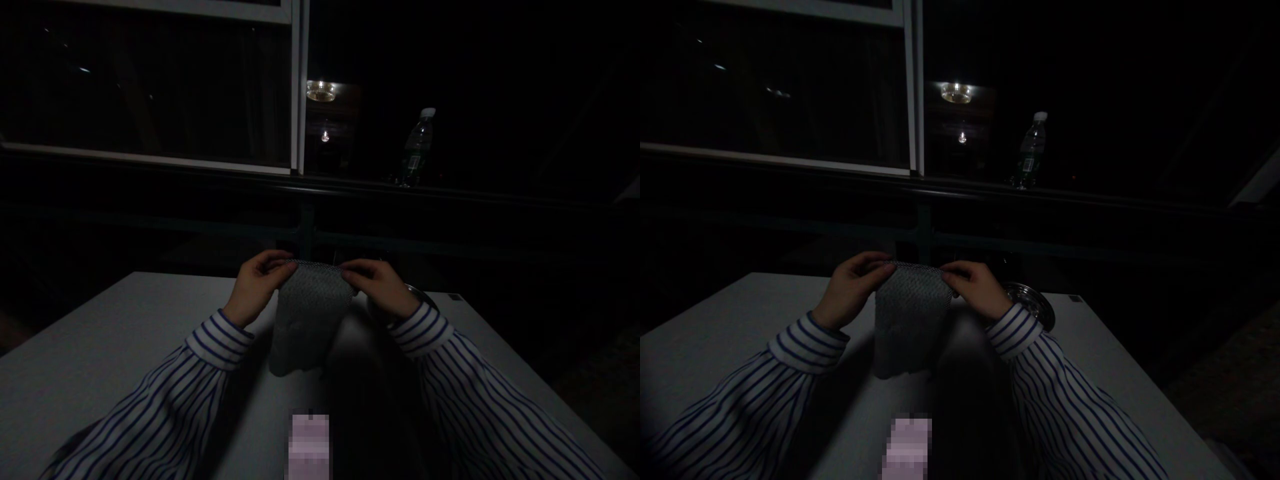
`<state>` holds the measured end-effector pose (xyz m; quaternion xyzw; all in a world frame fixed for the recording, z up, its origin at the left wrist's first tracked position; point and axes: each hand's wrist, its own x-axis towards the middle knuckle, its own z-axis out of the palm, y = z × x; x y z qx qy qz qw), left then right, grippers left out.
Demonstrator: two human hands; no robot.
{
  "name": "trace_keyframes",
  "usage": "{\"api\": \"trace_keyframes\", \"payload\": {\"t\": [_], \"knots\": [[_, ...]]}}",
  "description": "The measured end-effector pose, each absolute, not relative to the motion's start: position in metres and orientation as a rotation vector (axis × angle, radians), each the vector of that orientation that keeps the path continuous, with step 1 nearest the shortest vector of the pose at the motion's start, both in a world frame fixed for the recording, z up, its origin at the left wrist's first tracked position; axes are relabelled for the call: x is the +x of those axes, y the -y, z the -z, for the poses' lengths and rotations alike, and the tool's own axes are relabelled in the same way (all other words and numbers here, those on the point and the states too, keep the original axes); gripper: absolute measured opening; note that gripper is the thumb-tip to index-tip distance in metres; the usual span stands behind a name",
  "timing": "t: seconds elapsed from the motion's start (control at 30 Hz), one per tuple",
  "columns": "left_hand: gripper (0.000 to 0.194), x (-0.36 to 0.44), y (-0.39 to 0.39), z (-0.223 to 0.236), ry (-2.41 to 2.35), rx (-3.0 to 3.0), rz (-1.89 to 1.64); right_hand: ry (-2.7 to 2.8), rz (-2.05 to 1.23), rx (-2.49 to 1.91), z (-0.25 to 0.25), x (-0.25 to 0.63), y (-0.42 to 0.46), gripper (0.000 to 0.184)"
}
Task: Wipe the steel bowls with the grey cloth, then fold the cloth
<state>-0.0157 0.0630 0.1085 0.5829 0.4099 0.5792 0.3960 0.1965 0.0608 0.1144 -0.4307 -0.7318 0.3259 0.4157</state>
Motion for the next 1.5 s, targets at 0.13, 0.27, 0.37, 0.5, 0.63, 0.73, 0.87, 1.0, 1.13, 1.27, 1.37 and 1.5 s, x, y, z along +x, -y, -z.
{"api": "trace_keyframes", "payload": {"t": [0.13, 0.27, 0.37, 0.5, 0.63, 0.73, 0.87, 1.0, 1.13, 1.27, 1.37, 1.5], "knots": [[0.034, -0.012, -0.082, -0.091, -1.08, 1.363, -1.339, 1.844, -1.014, -1.227, -0.106, 0.199, -0.086, 0.025], [0.033, -0.009, -0.113, -0.043, -1.24, 1.266, -1.169, 1.961, -1.02, -1.393, -0.067, 0.197, -0.129, 0.026], [0.032, -0.008, -0.139, 0.0, -1.357, 1.32, -1.124, 2.081, -0.912, -1.482, -0.03, 0.193, -0.159, 0.025], [0.027, -0.008, -0.164, 0.039, -1.444, 1.452, -1.074, 2.137, -0.842, -1.559, 0.006, 0.188, -0.183, 0.024], [0.024, -0.008, -0.171, 0.05, -1.521, 1.561, -1.034, 2.175, -0.654, -1.622, 0.02, 0.186, -0.183, 0.029], [0.032, -0.007, -0.162, 0.051, -1.649, 1.934, -1.013, 2.388, -0.222, -1.586, 0.028, 0.185, -0.171, 0.035], [0.041, 0.0, -0.147, 0.059, -1.697, 2.435, -0.727, 2.671, 0.086, -1.364, 0.052, 0.181, -0.155, 0.042], [0.049, 0.007, -0.142, 0.067, -1.794, 2.59, -0.439, 2.684, 0.184, -1.451, 0.073, 0.18, -0.149, 0.046], [0.052, 0.004, -0.136, 0.064, -1.78, 2.695, -0.432, 2.636, 0.259, -1.461, 0.079, 0.18, -0.146, 0.047], [0.054, -0.004, -0.125, 0.064, -1.624, 2.787, -0.326, 2.684, 0.254, -1.371, 0.081, 0.178, -0.141, 0.046], [0.058, -0.006, -0.12, 0.068, -1.634, 2.754, -0.231, 2.692, 0.215, -1.359, 0.083, 0.178, -0.138, 0.047], [0.062, -0.007, -0.12, 0.068, -1.62, 2.742, -0.203, 2.685, 0.209, -1.349, 0.079, 0.181, -0.136, 0.046]]}}
